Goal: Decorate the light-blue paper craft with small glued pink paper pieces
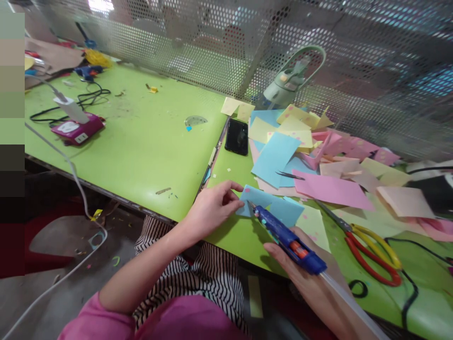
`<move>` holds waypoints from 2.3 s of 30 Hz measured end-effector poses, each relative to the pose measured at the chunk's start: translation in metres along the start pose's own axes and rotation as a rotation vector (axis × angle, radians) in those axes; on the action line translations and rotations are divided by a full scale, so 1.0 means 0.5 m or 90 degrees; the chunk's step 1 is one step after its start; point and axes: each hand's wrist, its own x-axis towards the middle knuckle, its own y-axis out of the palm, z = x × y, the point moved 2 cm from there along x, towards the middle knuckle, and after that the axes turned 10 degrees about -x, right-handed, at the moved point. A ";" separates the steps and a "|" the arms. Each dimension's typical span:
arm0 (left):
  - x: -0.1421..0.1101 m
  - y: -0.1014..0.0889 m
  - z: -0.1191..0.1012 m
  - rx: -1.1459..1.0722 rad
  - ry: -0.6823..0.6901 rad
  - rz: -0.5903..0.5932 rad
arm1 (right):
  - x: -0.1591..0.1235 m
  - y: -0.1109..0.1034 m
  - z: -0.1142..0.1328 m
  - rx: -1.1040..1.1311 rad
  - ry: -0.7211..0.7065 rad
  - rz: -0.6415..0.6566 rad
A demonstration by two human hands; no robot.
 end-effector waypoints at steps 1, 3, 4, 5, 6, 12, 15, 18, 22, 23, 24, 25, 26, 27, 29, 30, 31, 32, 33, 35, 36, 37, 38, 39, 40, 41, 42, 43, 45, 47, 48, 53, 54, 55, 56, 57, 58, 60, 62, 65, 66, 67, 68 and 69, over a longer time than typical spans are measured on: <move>0.000 0.000 0.000 -0.001 -0.002 0.000 | 0.000 0.001 -0.001 0.000 -0.003 0.003; 0.000 0.000 -0.001 -0.003 -0.002 -0.001 | -0.001 0.001 -0.002 -0.001 -0.004 0.000; 0.000 0.000 -0.001 -0.003 -0.002 0.000 | -0.002 0.001 0.000 0.000 -0.002 -0.004; 0.000 0.000 -0.001 -0.003 -0.001 -0.001 | -0.003 0.001 0.001 0.004 0.000 -0.007; -0.001 0.000 0.000 -0.002 0.000 -0.001 | -0.004 0.001 0.003 0.008 0.001 -0.009; -0.002 0.001 0.002 0.004 0.006 0.002 | -0.005 0.002 0.005 0.008 -0.008 -0.017; -0.002 0.000 0.001 0.010 0.006 0.000 | -0.004 0.003 0.003 0.011 -0.006 -0.016; -0.001 0.000 0.000 0.008 0.001 -0.004 | -0.004 0.001 0.003 0.007 0.001 -0.009; -0.001 0.000 0.001 0.006 0.005 -0.001 | -0.002 0.001 0.001 0.012 0.007 0.009; -0.001 0.000 0.001 0.007 0.007 0.000 | -0.002 0.002 0.000 0.014 0.006 0.015; -0.001 0.000 0.002 0.008 0.008 0.000 | -0.002 0.003 -0.001 0.015 0.006 0.017; -0.002 0.000 0.002 0.009 0.009 -0.001 | -0.002 0.004 -0.002 0.014 0.006 0.016; -0.002 0.000 0.002 0.008 0.009 -0.001 | -0.003 0.004 -0.002 0.012 0.007 0.012; -0.002 -0.001 0.002 0.008 0.008 -0.001 | -0.003 0.004 -0.002 0.011 0.008 0.005; -0.003 -0.001 0.001 0.009 0.004 0.001 | -0.003 0.003 -0.001 0.010 0.010 -0.003; -0.002 -0.001 0.000 0.010 0.002 0.002 | -0.003 0.002 0.000 0.011 0.011 -0.005; -0.002 -0.001 0.000 0.013 0.000 0.002 | -0.003 0.002 0.001 0.012 0.011 -0.004; -0.002 -0.001 -0.001 0.015 -0.001 0.001 | -0.003 0.002 0.001 0.015 0.011 -0.003; -0.003 -0.001 -0.001 0.015 -0.001 0.000 | -0.004 0.003 0.000 0.020 0.012 -0.001; -0.003 -0.001 -0.001 0.014 -0.002 -0.005 | -0.008 0.004 -0.004 0.033 0.015 -0.002; -0.003 -0.001 -0.001 0.013 -0.004 -0.008 | -0.012 0.004 -0.008 0.037 0.017 -0.006; -0.003 -0.001 -0.001 0.010 -0.006 -0.010 | -0.017 0.002 -0.012 0.038 0.019 -0.012; -0.003 -0.001 -0.001 0.008 -0.008 -0.011 | -0.024 -0.002 -0.018 0.035 0.021 -0.020; -0.003 -0.001 0.000 0.006 -0.011 -0.012 | -0.030 -0.008 -0.024 0.030 0.025 -0.028; -0.003 -0.001 -0.001 0.004 -0.012 -0.011 | -0.036 -0.018 -0.033 0.025 0.035 -0.039; -0.003 -0.001 -0.001 0.002 -0.013 -0.010 | -0.041 -0.032 -0.045 0.014 0.051 -0.061; -0.003 -0.001 -0.001 0.001 -0.014 -0.008 | -0.042 -0.049 -0.059 -0.004 0.067 -0.092; -0.004 -0.001 -0.001 0.001 -0.015 -0.007 | -0.041 -0.069 -0.075 -0.028 0.077 -0.127; -0.006 0.000 0.000 -0.003 -0.019 -0.011 | -0.028 -0.112 -0.115 -0.118 0.059 -0.200; -0.010 -0.001 0.002 -0.011 -0.026 -0.021 | -0.005 -0.149 -0.165 -0.208 0.027 -0.207; -0.011 -0.002 0.004 -0.019 -0.028 -0.027 | 0.007 -0.164 -0.194 -0.238 0.036 -0.196; -0.015 -0.004 0.015 -0.001 -0.043 -0.024 | 0.043 -0.202 -0.316 -0.252 0.058 -0.129; -0.015 -0.005 0.016 0.006 -0.044 -0.024 | 0.046 -0.203 -0.334 -0.251 0.067 -0.107; -0.016 -0.005 0.017 0.012 -0.045 -0.026 | 0.047 -0.203 -0.350 -0.247 0.073 -0.088; -0.016 -0.005 0.017 0.017 -0.044 -0.030 | 0.048 -0.203 -0.365 -0.241 0.075 -0.078; -0.016 -0.006 0.017 0.024 -0.044 -0.038 | 0.049 -0.204 -0.378 -0.236 0.073 -0.068; -0.016 -0.006 0.017 0.033 -0.043 -0.047 | 0.050 -0.205 -0.390 -0.230 0.068 -0.060; -0.015 -0.008 0.018 0.052 -0.044 -0.064 | 0.051 -0.208 -0.408 -0.221 0.062 -0.040; -0.015 -0.009 0.018 0.068 -0.046 -0.073 | 0.047 -0.212 -0.408 -0.234 0.053 -0.040; -0.015 -0.009 0.017 0.078 -0.050 -0.068 | 0.031 -0.205 -0.363 -0.279 -0.016 -0.113; -0.016 -0.008 0.016 0.082 -0.050 -0.060 | 0.025 -0.196 -0.339 -0.271 -0.047 -0.138; -0.017 -0.007 0.015 0.085 -0.051 -0.048 | 0.020 -0.183 -0.316 -0.240 -0.071 -0.121; -0.019 -0.005 0.015 0.088 -0.052 -0.034 | 0.018 -0.167 -0.292 -0.204 -0.102 -0.095; -0.020 -0.004 0.014 0.091 -0.053 -0.019 | 0.017 -0.150 -0.272 -0.174 -0.130 -0.070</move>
